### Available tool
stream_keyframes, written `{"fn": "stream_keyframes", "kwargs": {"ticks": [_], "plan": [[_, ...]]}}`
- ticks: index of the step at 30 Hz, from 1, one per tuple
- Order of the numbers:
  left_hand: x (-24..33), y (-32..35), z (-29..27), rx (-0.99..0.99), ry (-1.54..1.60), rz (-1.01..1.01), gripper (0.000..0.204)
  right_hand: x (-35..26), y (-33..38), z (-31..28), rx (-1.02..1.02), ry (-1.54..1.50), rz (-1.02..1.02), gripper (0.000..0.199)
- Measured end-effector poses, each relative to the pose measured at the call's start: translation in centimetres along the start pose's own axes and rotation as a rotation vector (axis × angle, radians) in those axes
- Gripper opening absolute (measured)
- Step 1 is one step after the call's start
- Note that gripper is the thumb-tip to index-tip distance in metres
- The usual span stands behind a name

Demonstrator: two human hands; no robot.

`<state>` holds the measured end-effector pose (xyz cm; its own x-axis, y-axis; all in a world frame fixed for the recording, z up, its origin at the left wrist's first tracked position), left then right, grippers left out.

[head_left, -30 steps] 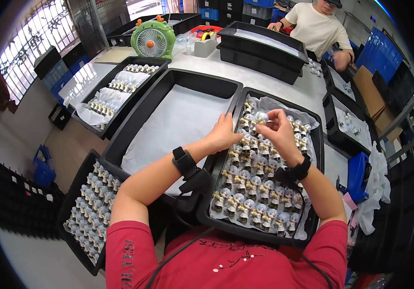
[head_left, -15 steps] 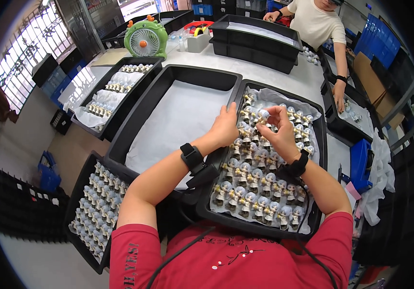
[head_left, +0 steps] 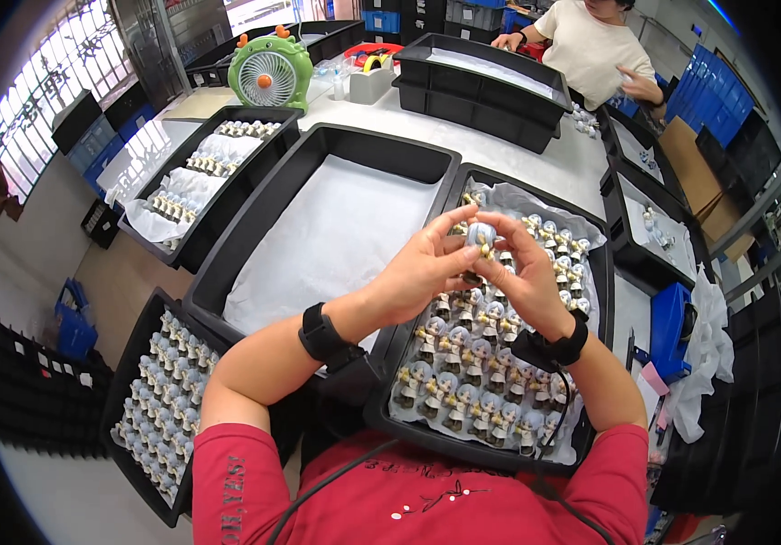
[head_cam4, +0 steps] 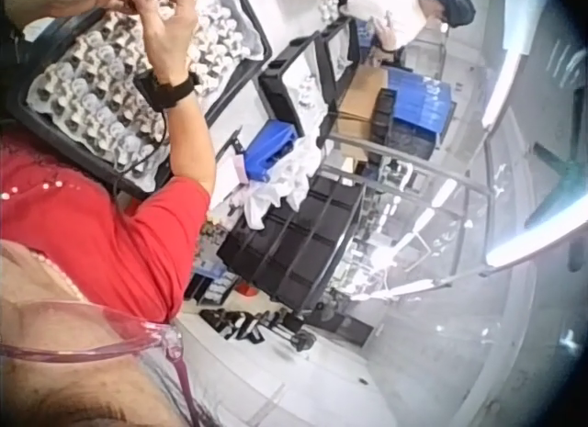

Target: Inspecting and packing small industrial components into trays and boxes.

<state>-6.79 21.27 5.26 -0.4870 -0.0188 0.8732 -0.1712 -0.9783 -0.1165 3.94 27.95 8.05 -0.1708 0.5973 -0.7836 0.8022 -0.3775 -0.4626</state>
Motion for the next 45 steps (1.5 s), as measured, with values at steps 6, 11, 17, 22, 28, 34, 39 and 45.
{"fn": "stream_keyframes", "kwargs": {"ticks": [6,11,17,22,28,34,39,45], "plan": [[-0.1,-0.1,0.0,0.032,-0.041,0.005,0.059,-0.9,0.1,0.2,-0.122,0.279,-0.106,0.069],[-0.7,-0.2,-0.3,0.023,-0.018,-0.015,0.062,0.3,0.2,0.7,-0.119,0.323,-0.087,0.078],[-0.6,-0.1,-0.2,0.014,0.012,0.004,0.064,0.9,0.4,0.5,-0.120,0.293,-0.029,0.077],[-0.9,0.0,-0.5,0.017,0.002,-0.006,0.064,1.2,0.5,0.7,-0.123,0.262,-0.007,0.077],[-1.1,-0.1,-0.8,0.029,0.010,-0.027,0.064,2.0,0.6,0.6,-0.137,0.204,0.041,0.077],[-1.0,-0.1,-0.8,0.036,0.020,-0.029,0.065,2.0,0.6,0.7,-0.142,0.178,0.042,0.078],[-0.9,-0.1,-0.6,0.046,-0.025,-0.045,0.066,1.9,0.6,0.6,-0.154,0.216,0.053,0.080],[-0.8,-0.1,-0.5,0.048,-0.011,-0.043,0.067,2.3,0.8,0.6,-0.080,0.166,0.032,0.076]]}}
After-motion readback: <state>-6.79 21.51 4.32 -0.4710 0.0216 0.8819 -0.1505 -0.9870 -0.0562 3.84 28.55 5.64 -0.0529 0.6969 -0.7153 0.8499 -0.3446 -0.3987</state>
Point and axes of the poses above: each hand's wrist, its own y-axis away from the middle knuckle, its own z-axis out of the palm, x = y × z, the point moved 6 cm from there along -y, towards the middle knuckle, and after that the axes turned 8 degrees about -x, right-handed, at the moved point
